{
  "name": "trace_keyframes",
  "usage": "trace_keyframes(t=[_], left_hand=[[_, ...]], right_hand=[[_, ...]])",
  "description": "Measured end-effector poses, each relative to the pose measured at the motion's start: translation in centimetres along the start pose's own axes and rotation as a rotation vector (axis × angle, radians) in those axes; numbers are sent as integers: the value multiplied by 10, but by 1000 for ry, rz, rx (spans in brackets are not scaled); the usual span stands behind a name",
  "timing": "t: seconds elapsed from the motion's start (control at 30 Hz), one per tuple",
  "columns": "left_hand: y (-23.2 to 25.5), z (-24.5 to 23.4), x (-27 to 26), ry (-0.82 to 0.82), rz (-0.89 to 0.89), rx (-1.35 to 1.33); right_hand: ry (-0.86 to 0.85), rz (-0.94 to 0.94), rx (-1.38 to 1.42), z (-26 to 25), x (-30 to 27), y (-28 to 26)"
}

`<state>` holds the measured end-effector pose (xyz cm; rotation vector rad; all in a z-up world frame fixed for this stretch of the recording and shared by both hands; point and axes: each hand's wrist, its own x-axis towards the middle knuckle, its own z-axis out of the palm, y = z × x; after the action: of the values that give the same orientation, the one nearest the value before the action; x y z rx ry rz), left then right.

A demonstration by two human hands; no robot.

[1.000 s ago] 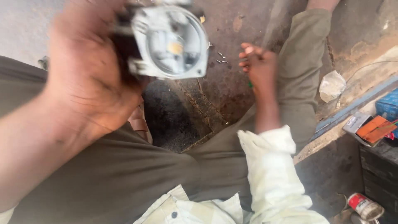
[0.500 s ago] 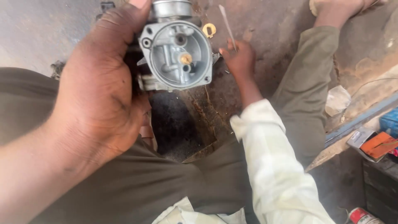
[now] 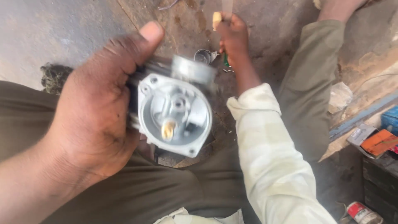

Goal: Repairing or cleaning a motorcycle carburetor by removing screws and inspecting internal components.

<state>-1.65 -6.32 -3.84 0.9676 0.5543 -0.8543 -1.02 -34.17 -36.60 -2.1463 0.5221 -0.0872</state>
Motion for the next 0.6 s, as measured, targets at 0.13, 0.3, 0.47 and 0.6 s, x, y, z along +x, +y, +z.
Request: trace_keyframes(t=[0.13, 0.3, 0.47, 0.6], left_hand=[[3, 10, -9, 46, -115, 33], [-7, 4, -15, 65, -7, 48], [-4, 4, -24, 15, 104, 52], [-3, 6, -27, -21, 97, 153]], right_hand=[[-457, 196, 1315, -74, -19, -58], [-565, 49, 1586, -118, -90, -121], [-9, 333, 1576, -165, -163, -133], [-179, 127, 1480, -193, -166, -163]])
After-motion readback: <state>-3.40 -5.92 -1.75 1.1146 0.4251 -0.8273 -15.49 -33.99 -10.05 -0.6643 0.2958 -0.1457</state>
